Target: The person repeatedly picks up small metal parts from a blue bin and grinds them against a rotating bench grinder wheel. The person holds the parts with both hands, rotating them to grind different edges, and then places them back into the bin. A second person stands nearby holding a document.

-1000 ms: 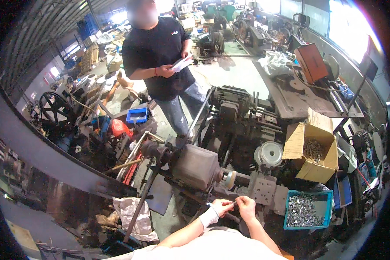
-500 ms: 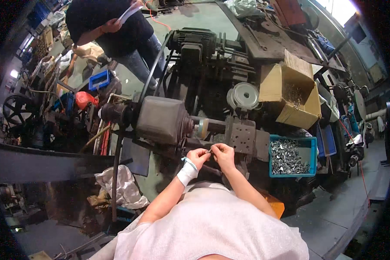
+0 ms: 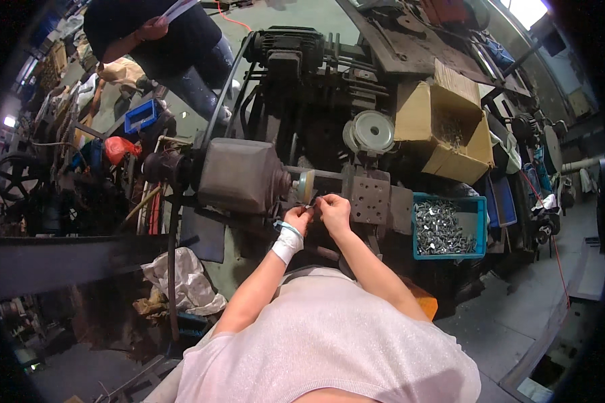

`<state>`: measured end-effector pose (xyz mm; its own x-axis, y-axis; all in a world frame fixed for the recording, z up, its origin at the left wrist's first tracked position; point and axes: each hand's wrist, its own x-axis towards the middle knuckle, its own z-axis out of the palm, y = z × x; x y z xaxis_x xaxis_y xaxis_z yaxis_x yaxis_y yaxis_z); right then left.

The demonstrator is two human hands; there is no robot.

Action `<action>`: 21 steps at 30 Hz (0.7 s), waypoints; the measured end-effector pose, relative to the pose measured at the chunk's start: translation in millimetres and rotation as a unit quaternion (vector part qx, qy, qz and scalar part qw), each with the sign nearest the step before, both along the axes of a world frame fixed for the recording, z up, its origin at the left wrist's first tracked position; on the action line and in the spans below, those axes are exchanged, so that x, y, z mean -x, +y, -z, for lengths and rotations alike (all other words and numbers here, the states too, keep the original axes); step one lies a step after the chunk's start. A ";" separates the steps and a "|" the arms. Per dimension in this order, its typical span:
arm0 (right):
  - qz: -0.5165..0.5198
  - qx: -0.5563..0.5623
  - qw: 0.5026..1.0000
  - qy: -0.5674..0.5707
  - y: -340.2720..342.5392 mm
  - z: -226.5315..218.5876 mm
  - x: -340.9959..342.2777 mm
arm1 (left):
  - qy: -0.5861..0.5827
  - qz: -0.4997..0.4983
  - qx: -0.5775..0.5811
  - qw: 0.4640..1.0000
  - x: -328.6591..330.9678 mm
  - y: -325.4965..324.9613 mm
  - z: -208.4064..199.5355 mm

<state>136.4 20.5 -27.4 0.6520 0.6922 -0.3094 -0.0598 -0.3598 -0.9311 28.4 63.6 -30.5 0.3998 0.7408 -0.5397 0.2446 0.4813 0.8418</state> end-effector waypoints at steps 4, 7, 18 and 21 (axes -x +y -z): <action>0.014 -0.024 0.999 -0.024 5.9 25.7 -2.3 | -0.011 -0.015 -0.037 0.999 -2.4 2.0 2.1; 0.022 -0.006 1.000 -0.020 10.2 21.9 -1.1 | -0.015 -0.025 -0.063 0.998 -3.9 1.5 5.3; 0.046 -0.027 0.998 0.029 9.6 6.8 0.5 | -0.050 -0.076 -0.057 0.994 -12.8 -1.7 -1.2; 0.038 -0.093 0.994 0.033 -5.0 -5.5 6.8 | 0.027 0.010 -0.200 0.979 1.0 -6.5 -12.6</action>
<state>129.6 15.5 -21.9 0.6871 0.6913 -0.2235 -0.1427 -0.1732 -0.9745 27.4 57.1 -17.9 0.3954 0.8895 -0.2291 0.2999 0.1108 0.9475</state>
